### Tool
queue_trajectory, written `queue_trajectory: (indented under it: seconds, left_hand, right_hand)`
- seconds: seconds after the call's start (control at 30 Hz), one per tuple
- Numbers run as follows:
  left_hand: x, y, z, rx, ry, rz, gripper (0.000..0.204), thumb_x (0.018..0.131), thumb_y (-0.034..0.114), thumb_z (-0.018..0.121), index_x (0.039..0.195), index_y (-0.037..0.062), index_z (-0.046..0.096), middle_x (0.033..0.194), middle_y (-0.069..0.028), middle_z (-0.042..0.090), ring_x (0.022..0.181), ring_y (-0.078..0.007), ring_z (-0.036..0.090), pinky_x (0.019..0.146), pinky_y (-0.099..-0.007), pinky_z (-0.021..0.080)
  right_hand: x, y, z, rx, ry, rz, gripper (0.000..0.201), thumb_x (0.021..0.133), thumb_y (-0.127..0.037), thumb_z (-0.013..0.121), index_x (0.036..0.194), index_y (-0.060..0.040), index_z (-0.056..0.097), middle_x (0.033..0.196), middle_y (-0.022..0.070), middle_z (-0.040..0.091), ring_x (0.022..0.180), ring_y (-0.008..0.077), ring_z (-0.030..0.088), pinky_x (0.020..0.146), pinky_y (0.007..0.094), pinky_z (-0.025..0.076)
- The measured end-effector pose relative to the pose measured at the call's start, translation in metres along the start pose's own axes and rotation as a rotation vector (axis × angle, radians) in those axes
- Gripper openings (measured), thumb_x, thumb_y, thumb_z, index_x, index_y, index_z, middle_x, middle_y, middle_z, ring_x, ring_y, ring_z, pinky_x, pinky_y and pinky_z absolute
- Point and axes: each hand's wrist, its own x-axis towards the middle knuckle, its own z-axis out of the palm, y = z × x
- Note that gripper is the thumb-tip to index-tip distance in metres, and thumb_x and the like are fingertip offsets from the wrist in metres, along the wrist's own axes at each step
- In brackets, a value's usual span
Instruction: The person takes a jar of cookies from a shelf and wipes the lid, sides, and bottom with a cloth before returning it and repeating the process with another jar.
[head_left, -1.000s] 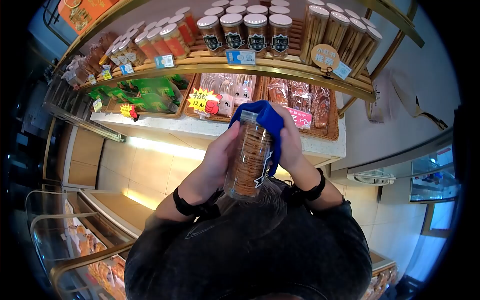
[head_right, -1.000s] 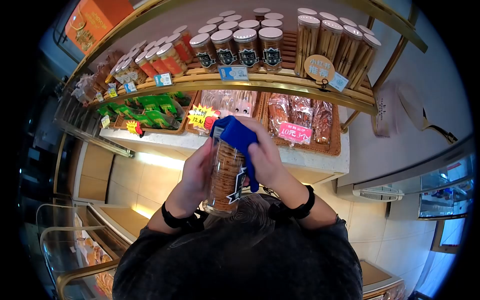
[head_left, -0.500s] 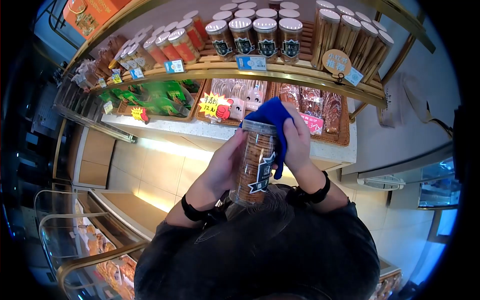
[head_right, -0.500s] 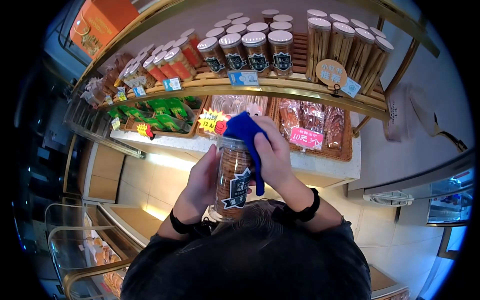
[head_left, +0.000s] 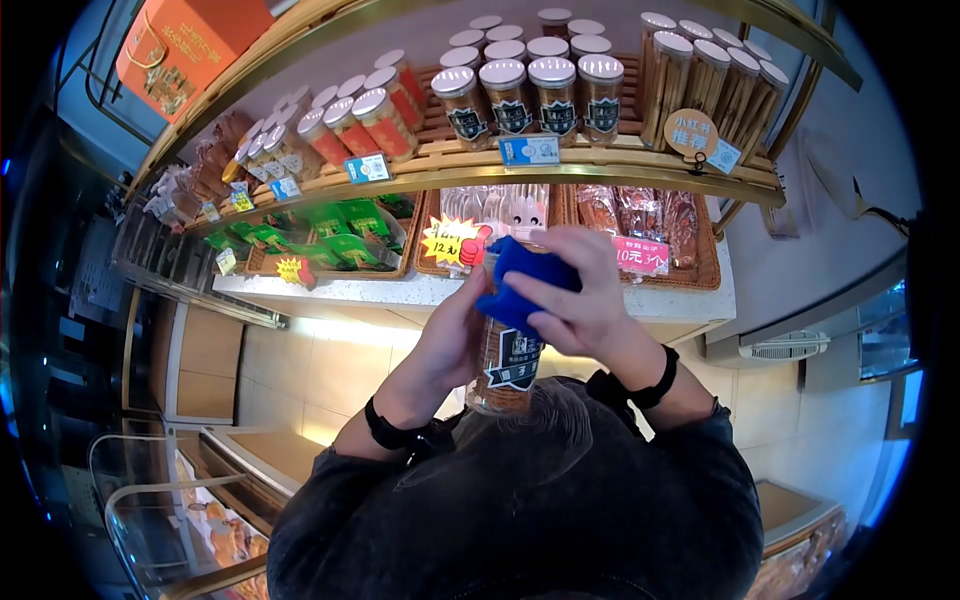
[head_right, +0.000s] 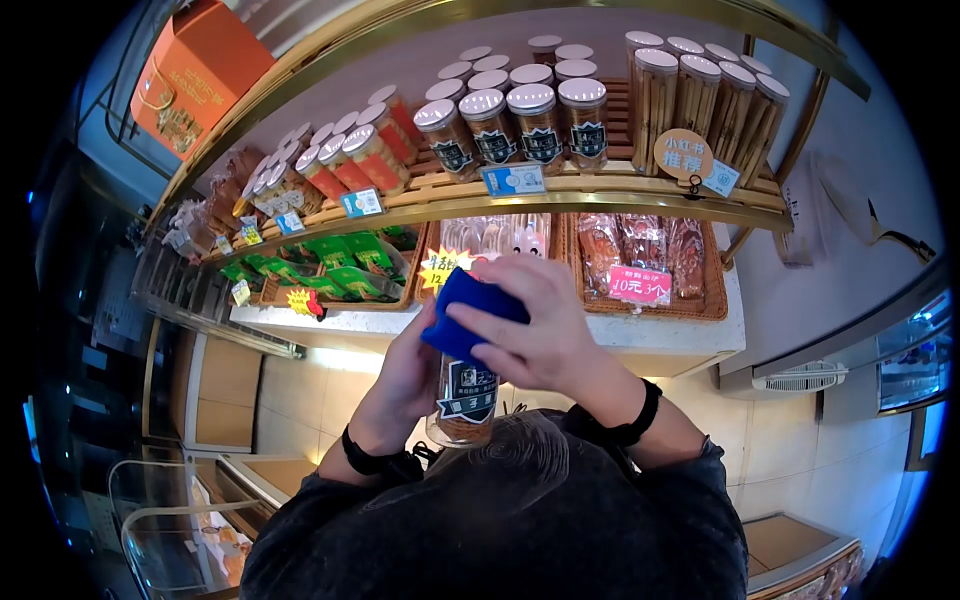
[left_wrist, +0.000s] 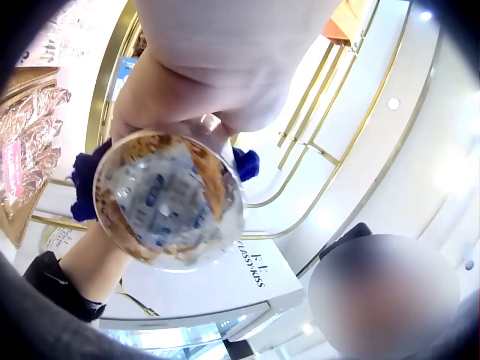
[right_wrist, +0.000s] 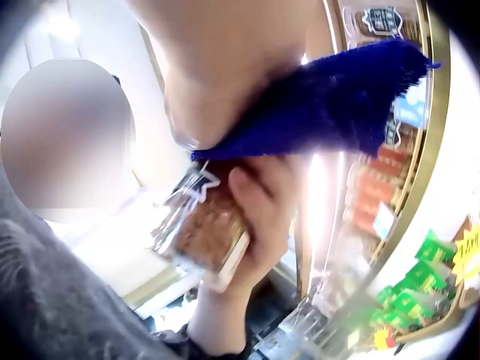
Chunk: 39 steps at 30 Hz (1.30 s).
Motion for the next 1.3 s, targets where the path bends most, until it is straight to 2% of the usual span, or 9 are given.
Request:
queue_trajectory:
  seconds: [0.1, 0.23, 0.4, 0.57, 0.83, 0.97, 1.13, 1.23, 1.3]
  left_hand:
    - [-0.008, 0.016, 0.01, -0.039, 0.034, -0.029, 0.054, 0.098, 0.047, 0.028, 0.133, 0.0071, 0.039, 0.122, -0.0126, 0.053, 0.109, -0.0214, 0.056, 0.089, -0.0351, 0.05]
    - [0.0, 0.013, -0.012, 0.07, 0.081, -0.077, 0.053, 0.098, 0.047, 0.026, 0.133, 0.009, 0.038, 0.118, -0.0126, 0.054, 0.103, -0.0207, 0.06, 0.083, -0.0325, 0.053]
    - [0.007, 0.012, -0.007, 0.052, 0.065, -0.04, 0.054, 0.096, 0.05, 0.034, 0.129, 0.0083, 0.043, 0.115, -0.0098, 0.056, 0.1, -0.0168, 0.06, 0.081, -0.0309, 0.053]
    - [0.018, 0.004, 0.008, 0.059, 0.079, -0.039, 0.055, 0.096, 0.05, 0.035, 0.128, 0.0068, 0.043, 0.114, -0.0101, 0.057, 0.097, -0.0164, 0.061, 0.079, -0.0302, 0.053]
    - [0.036, -0.013, 0.036, -0.005, 0.111, 0.075, 0.058, 0.097, 0.052, 0.024, 0.119, 0.0056, 0.051, 0.104, -0.0103, 0.063, 0.09, -0.0183, 0.063, 0.079, -0.0322, 0.053]
    - [0.048, -0.036, 0.057, -0.254, 0.277, 0.519, 0.069, 0.094, 0.059, 0.018, 0.126, 0.0031, 0.044, 0.108, -0.0131, 0.059, 0.098, -0.0234, 0.06, 0.087, -0.0379, 0.049]
    - [0.062, -0.066, 0.06, 0.094, 0.152, 1.086, 0.077, 0.085, 0.067, 0.035, 0.125, 0.0012, 0.04, 0.109, -0.0156, 0.057, 0.103, -0.0236, 0.057, 0.09, -0.0373, 0.047]
    - [0.061, -0.063, 0.062, 0.209, 0.229, 1.072, 0.081, 0.081, 0.068, 0.044, 0.126, 0.001, 0.037, 0.108, -0.017, 0.057, 0.102, -0.0244, 0.057, 0.089, -0.0363, 0.047]
    - [0.063, -0.065, 0.053, 0.285, 0.184, 1.117, 0.081, 0.08, 0.067, 0.046, 0.125, 0.0002, 0.037, 0.108, -0.0191, 0.057, 0.101, -0.0245, 0.057, 0.089, -0.0357, 0.046]
  right_hand:
    - [-0.007, -0.024, 0.013, 0.067, -0.122, -0.087, 0.035, 0.07, -0.034, 0.068, 0.104, -0.0239, 0.068, 0.125, 0.0061, 0.052, 0.117, 0.0303, 0.045, 0.097, 0.0493, 0.032]
    - [0.006, 0.0, 0.013, 0.002, -0.069, 0.085, 0.032, 0.072, -0.032, 0.066, 0.103, -0.0256, 0.069, 0.128, 0.0091, 0.052, 0.12, 0.034, 0.043, 0.102, 0.0544, 0.025]
    - [-0.005, -0.022, 0.014, 0.101, -0.223, -0.1, 0.031, 0.075, -0.031, 0.064, 0.105, -0.0229, 0.068, 0.13, 0.0106, 0.05, 0.121, 0.0398, 0.042, 0.101, 0.0577, 0.025]
    - [0.003, 0.0, -0.007, -0.06, -0.157, 0.069, 0.032, 0.074, -0.028, 0.065, 0.105, -0.0191, 0.068, 0.128, 0.0089, 0.053, 0.122, 0.0364, 0.042, 0.104, 0.0561, 0.021]
    - [-0.042, -0.009, -0.032, 0.238, -0.342, -0.17, 0.036, 0.079, -0.032, 0.061, 0.111, -0.0167, 0.065, 0.133, 0.0092, 0.049, 0.125, 0.0353, 0.042, 0.104, 0.0541, 0.025]
    - [-0.054, -0.004, -0.039, 0.478, -0.107, 0.29, 0.051, 0.09, -0.038, 0.048, 0.125, 0.0001, 0.051, 0.137, 0.0277, 0.037, 0.127, 0.0439, 0.036, 0.105, 0.0453, 0.028]
    - [-0.056, -0.009, -0.035, 0.628, 0.035, 0.533, 0.052, 0.089, -0.027, 0.053, 0.13, 0.0036, 0.041, 0.125, 0.023, 0.047, 0.114, 0.0339, 0.049, 0.1, 0.0383, 0.035]
    - [-0.043, -0.009, -0.031, 0.791, 0.172, 0.689, 0.041, 0.094, -0.023, 0.046, 0.124, 0.0045, 0.046, 0.113, 0.0151, 0.055, 0.103, 0.0209, 0.053, 0.094, 0.0315, 0.038]
    - [-0.037, 0.005, -0.033, 1.231, 0.043, 1.12, 0.035, 0.097, -0.02, 0.039, 0.122, 0.0043, 0.047, 0.111, 0.0118, 0.056, 0.102, 0.016, 0.052, 0.092, 0.028, 0.039]
